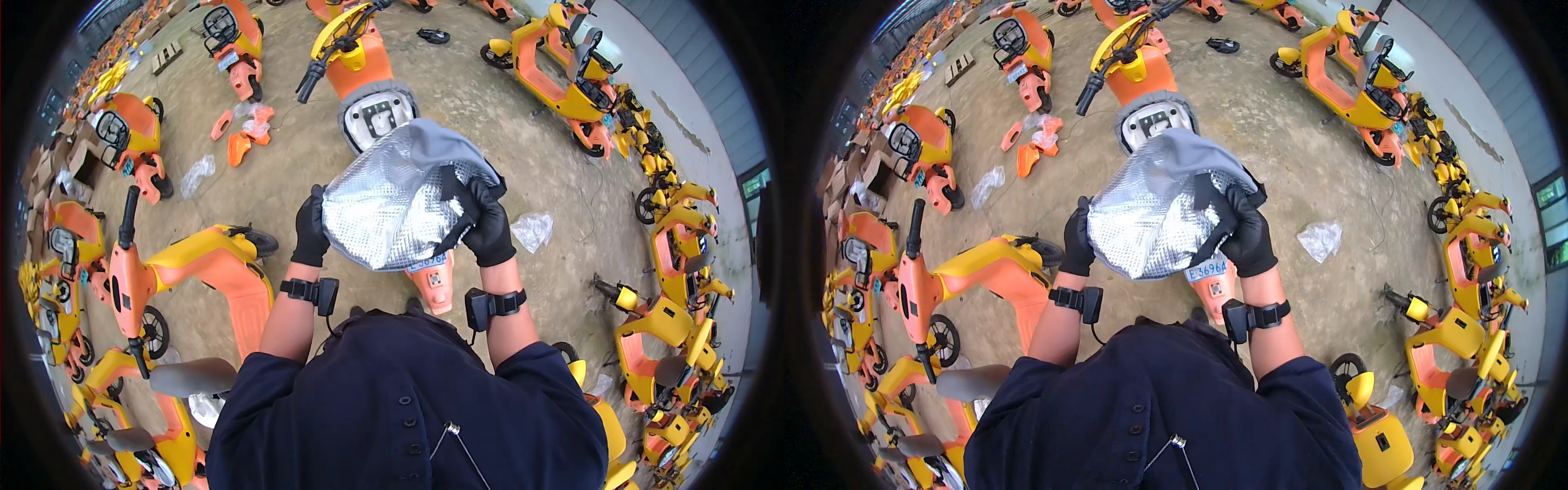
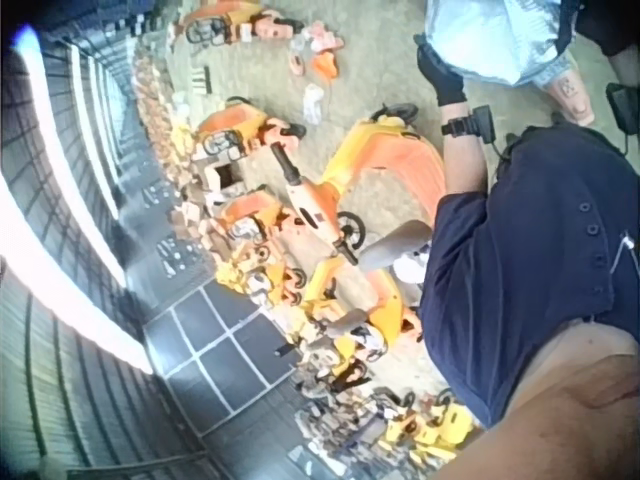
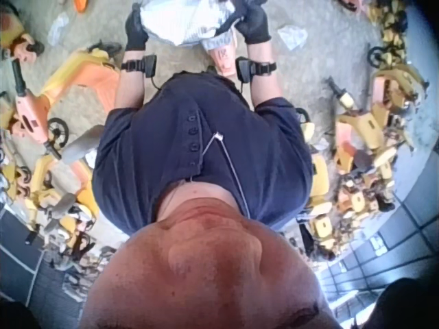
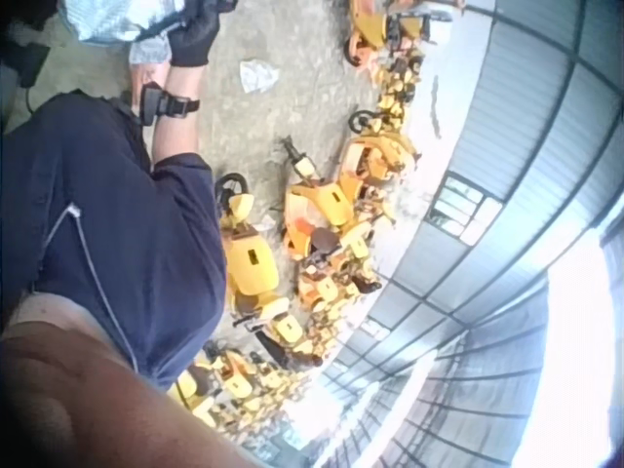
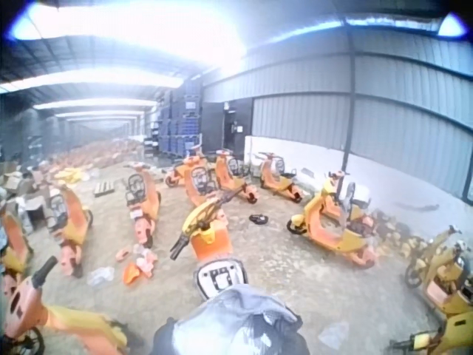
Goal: The person opens the seat compartment of a scooter to access internal components, then picks up a silver insulated cover and fits it onto the seat of another scooter.
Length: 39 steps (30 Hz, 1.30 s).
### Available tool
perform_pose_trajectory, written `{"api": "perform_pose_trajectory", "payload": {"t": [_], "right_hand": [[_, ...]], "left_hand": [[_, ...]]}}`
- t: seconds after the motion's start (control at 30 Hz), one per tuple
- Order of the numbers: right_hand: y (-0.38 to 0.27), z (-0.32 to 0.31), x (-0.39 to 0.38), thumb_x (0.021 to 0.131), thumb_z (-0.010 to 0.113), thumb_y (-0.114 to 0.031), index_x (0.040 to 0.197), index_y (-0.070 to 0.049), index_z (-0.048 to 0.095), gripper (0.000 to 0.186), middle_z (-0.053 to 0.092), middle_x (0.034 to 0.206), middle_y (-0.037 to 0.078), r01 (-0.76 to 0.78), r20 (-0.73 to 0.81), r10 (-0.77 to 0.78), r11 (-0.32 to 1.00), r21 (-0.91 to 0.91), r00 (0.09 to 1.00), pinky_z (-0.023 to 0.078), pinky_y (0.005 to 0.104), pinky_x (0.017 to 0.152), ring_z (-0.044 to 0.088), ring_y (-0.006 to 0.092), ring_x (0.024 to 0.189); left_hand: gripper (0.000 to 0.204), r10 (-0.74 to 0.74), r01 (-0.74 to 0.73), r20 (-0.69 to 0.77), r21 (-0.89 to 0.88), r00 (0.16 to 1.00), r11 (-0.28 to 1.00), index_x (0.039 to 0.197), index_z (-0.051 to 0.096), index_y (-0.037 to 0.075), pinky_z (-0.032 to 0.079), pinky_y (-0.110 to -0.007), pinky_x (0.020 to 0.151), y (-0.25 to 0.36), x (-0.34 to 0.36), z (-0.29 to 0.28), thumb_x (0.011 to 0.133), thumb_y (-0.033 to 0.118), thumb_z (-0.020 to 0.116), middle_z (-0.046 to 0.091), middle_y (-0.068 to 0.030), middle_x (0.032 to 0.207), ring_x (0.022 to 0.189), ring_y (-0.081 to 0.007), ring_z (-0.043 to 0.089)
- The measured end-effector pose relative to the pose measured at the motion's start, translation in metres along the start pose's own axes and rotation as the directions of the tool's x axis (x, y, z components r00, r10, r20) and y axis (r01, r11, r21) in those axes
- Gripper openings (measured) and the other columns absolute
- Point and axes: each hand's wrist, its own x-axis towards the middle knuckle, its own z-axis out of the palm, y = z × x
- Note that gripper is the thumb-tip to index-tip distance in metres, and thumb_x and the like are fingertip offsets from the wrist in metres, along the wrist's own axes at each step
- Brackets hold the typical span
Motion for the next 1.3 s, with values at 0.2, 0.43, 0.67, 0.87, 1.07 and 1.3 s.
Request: {"api": "perform_pose_trajectory", "payload": {"t": [0.2,0.43,0.67,0.87,1.07,1.3], "right_hand": [[-0.025,0.043,-0.02,0.081,0.053,-0.02,0.126,-0.004,0.036,0.051,0.045,0.124,0.009,0.086,0.215,-0.051,0.984,-0.153,0.975,0.034,0.0396,0.097,0.043,0.025,0.113],[-0.027,0.048,-0.004,0.083,0.05,-0.016,0.105,-0.003,0.052,0.026,0.058,0.099,0.006,-0.08,-0.008,0.082,0.933,-0.35,0.997,0.044,0.0319,0.083,0.055,0.0171,0.09],[-0.028,0.053,-0.01,0.084,0.048,-0.008,0.106,0.006,0.052,0.027,0.058,0.1,0.009,0.268,0.238,-0.139,0.271,-0.925,0.961,0.045,0.0283,0.079,0.056,0.0174,0.09],[-0.045,0.099,-0.036,0.081,0.051,-0.014,0.113,0.007,0.049,0.038,0.056,0.108,0.009,-0.073,0.09,0.176,0.746,-0.662,0.98,0.038,0.0271,0.087,0.051,0.0157,0.097],[-0.031,0.078,-0.027,0.083,0.051,-0.024,0.118,0.004,0.044,0.046,0.052,0.113,0.01,-0.082,0.058,0.15,0.78,-0.621,0.987,0.038,0.0339,0.09,0.05,0.0203,0.103],[-0.011,0.095,-0.029,0.087,0.042,-0.041,0.115,0.004,0.046,0.054,0.053,0.114,0.015,-0.03,0.19,0.091,0.953,-0.3,0.978,0.038,0.037,0.09,0.051,0.0247,0.103]], "left_hand": [[0.039,-0.035,0.039,0.177,-0.019,0.984,0.999,0.112,0.05,-0.001,0.042,-0.026,0.079,-0.012,0.003,-0.022,0.092,0.03,0.038,0.056,-0.0061,0.103,0.089,-0.0124,0.052],[0.038,0.352,-0.396,0.323,0.077,0.878,0.915,0.114,0.049,0.003,0.044,-0.026,0.073,0.07,-0.011,0.055,0.085,0.028,0.052,0.058,-0.0047,0.1,0.083,-0.0127,0.055],[0.016,0.328,-0.433,0.284,0.548,0.901,0.716,0.086,0.059,0.0,0.04,-0.026,0.058,0.098,0.003,0.035,0.081,0.014,0.055,0.056,-0.0031,0.067,0.061,-0.0104,0.047],[0.022,0.187,-0.317,0.312,0.445,0.932,0.838,0.072,0.056,0.001,0.038,-0.025,0.054,0.103,0.012,-0.004,0.08,0.021,0.057,0.05,-0.0016,0.059,0.057,-0.0086,0.042],[0.032,0.142,-0.338,0.378,0.525,0.915,0.781,0.067,0.052,0.0,0.035,-0.027,0.05,0.121,0.001,0.008,0.082,0.029,0.055,0.042,-0.002,0.054,0.053,-0.0096,0.037],[0.022,0.211,-0.401,0.388,0.515,0.897,0.758,0.075,0.057,0.001,0.039,-0.027,0.054,0.087,0.008,-0.019,0.082,0.021,0.055,0.051,-0.0047,0.06,0.057,-0.0113,0.046]]}}
